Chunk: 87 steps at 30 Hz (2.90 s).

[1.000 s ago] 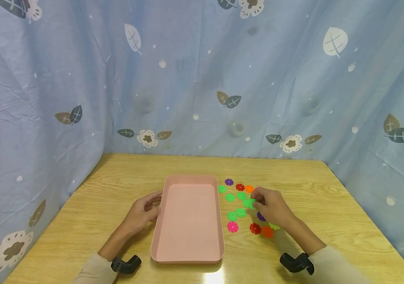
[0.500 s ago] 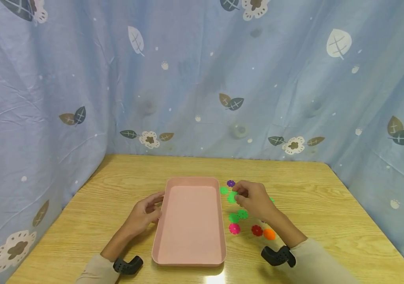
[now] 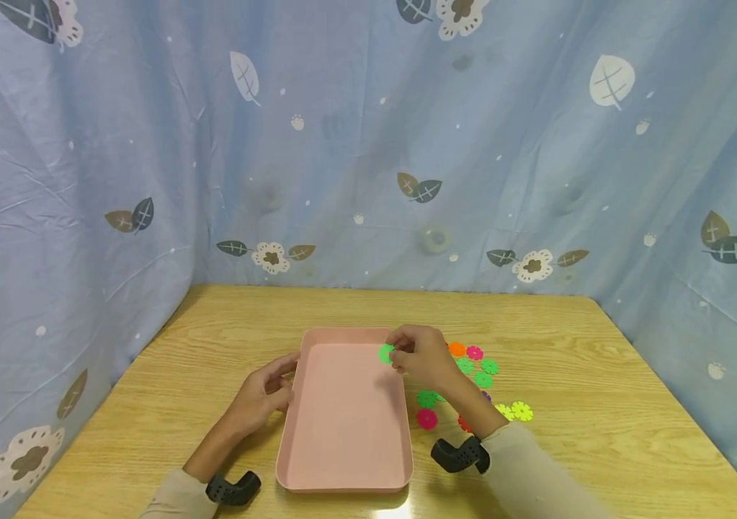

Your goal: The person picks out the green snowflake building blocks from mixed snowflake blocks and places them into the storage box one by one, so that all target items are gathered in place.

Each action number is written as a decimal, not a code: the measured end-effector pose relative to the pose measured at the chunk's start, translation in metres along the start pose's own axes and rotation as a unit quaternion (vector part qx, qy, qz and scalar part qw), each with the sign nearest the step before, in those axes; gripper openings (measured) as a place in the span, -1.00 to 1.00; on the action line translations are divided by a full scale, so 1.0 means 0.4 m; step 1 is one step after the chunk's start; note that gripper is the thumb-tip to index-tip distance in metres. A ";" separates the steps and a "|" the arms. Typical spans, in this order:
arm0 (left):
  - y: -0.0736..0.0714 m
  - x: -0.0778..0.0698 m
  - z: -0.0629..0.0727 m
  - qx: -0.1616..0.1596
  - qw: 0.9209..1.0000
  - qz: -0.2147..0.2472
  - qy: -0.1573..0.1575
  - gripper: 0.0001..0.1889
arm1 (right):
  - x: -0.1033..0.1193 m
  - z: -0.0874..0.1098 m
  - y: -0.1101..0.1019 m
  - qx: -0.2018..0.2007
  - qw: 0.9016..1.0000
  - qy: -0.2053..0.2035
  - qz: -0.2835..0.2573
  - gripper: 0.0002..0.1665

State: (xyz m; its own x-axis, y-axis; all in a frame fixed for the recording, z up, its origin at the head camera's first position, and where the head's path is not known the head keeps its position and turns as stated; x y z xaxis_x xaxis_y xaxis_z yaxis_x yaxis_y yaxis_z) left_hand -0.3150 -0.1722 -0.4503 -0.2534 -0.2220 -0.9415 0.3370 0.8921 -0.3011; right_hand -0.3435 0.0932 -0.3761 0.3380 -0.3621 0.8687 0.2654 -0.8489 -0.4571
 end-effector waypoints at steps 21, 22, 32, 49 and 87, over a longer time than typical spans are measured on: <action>0.005 -0.001 0.003 0.006 1.000 0.000 0.011 -0.30 | 0.036 -0.107 0.182 0.026 0.999 0.018 0.000 -0.74; 0.006 -0.003 0.003 0.008 1.000 0.000 0.012 -0.30 | 0.033 -0.108 0.189 0.030 0.999 0.023 -0.007 -0.73; 0.006 -0.001 0.003 0.011 1.000 0.005 0.014 -0.29 | 0.003 -0.135 0.246 0.037 0.997 0.045 -0.050 -0.73; 0.006 -0.002 0.006 0.021 1.000 0.013 0.019 -0.26 | -0.038 -0.158 0.308 0.046 0.996 0.047 -0.054 -0.70; -0.010 -0.002 0.009 -0.003 1.000 -0.018 0.010 -0.27 | -0.004 -0.113 0.273 0.106 0.994 0.038 0.012 -0.54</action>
State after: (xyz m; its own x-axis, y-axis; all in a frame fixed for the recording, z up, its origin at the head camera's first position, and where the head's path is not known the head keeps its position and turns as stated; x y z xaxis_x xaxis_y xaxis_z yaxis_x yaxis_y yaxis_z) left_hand -0.3131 -0.1769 -0.4487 -0.2837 -0.2461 -0.9268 0.3221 0.8859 -0.3338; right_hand -0.3560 -0.0164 -0.4188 0.2790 -0.4161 0.8655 0.4450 -0.7426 -0.5005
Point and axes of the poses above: each hand's wrist, its own z-axis away from the middle knuckle, its own y-axis out of the palm, x = y × z, the point moved 10 cm from there along -z, towards the middle knuckle, and after that the axes turned 5 degrees about x, right-handed, at the moved point
